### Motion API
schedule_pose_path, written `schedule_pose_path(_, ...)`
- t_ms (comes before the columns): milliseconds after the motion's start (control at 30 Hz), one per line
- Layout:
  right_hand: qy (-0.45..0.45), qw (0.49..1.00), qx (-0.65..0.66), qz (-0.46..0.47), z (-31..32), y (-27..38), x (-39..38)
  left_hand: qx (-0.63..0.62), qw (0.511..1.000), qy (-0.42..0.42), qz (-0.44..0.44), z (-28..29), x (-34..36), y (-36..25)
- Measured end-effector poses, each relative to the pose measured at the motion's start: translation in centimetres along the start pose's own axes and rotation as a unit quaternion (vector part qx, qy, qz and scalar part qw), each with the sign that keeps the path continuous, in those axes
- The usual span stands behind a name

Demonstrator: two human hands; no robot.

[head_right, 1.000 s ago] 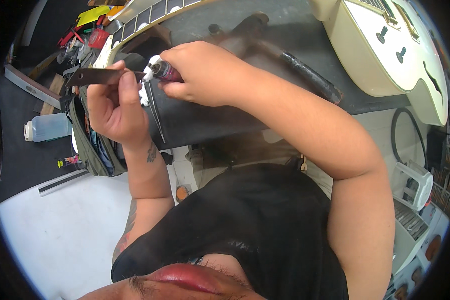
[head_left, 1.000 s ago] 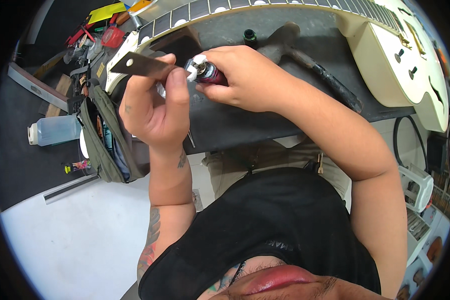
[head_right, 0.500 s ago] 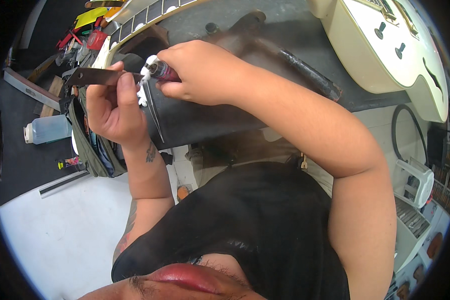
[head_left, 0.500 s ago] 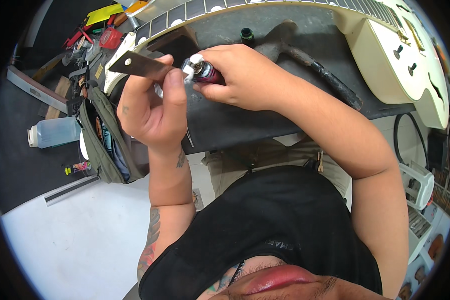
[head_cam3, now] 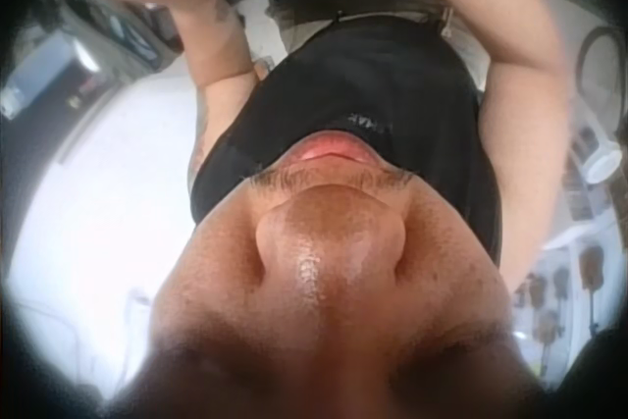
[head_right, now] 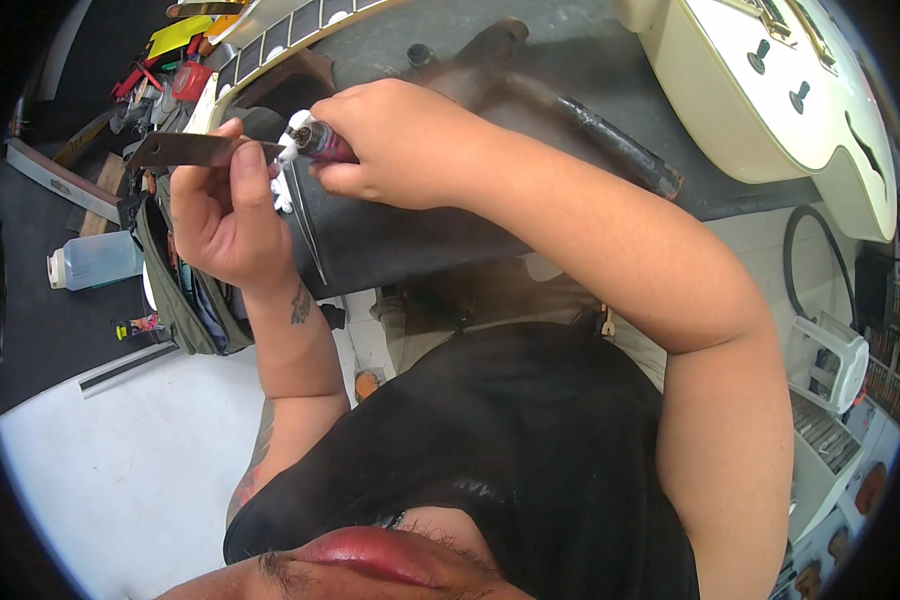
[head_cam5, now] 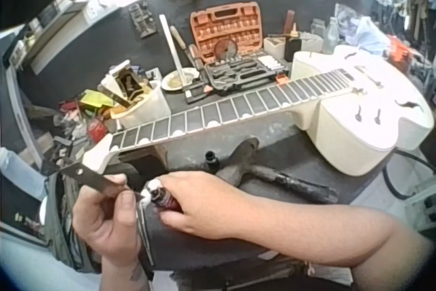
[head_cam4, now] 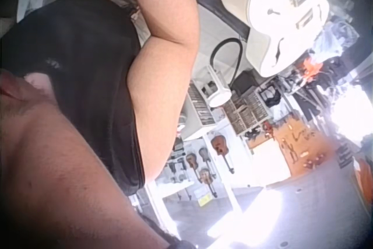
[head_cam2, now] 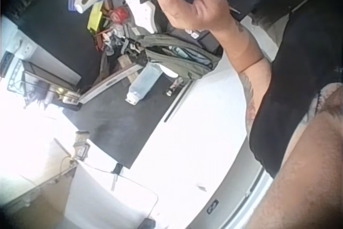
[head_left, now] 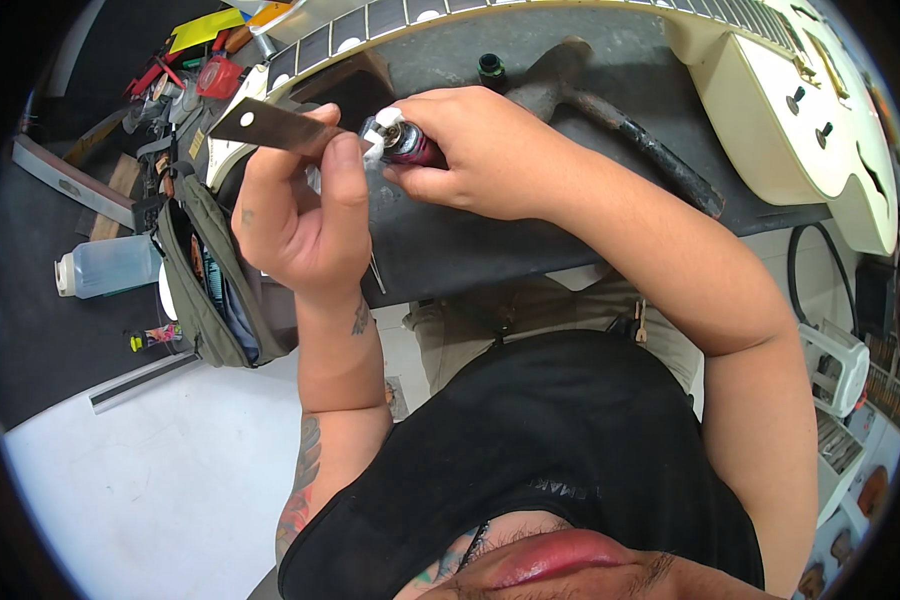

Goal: The person prepares and repairs components of a musical instrument by using a ruler and cloth to apply a substance to a small metal part, then uses scissors and tweezers to work on the internal elements of a purple device.

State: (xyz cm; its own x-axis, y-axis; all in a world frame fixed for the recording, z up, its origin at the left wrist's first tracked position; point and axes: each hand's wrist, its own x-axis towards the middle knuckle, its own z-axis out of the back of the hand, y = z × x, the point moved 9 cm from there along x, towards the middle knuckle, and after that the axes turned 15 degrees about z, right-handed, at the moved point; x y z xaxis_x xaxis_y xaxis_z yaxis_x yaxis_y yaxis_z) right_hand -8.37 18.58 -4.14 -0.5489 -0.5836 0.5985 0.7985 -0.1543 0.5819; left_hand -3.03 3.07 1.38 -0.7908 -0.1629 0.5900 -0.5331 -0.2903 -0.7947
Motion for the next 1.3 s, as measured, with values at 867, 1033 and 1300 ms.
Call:
schedule_pose_path(867, -0.007, 1.000, -0.005, 0.001, 0.2, 0.1, 0.0, 0.024, 0.998, 0.021, -0.054, -0.1, 0.2, -0.3)
schedule_pose_path(1033, -0.006, 1.000, -0.001, 0.006, 0.0, 0.2, 0.0, -0.009, 1.000, -0.003, 0.003, -0.5, 0.3, -0.2)
schedule_pose_path(1300, -0.015, 1.000, -0.007, 0.010, 0.1, 0.1, -0.1, -0.021, 1.000, 0.005, 0.017, 0.0, 0.3, 0.1)
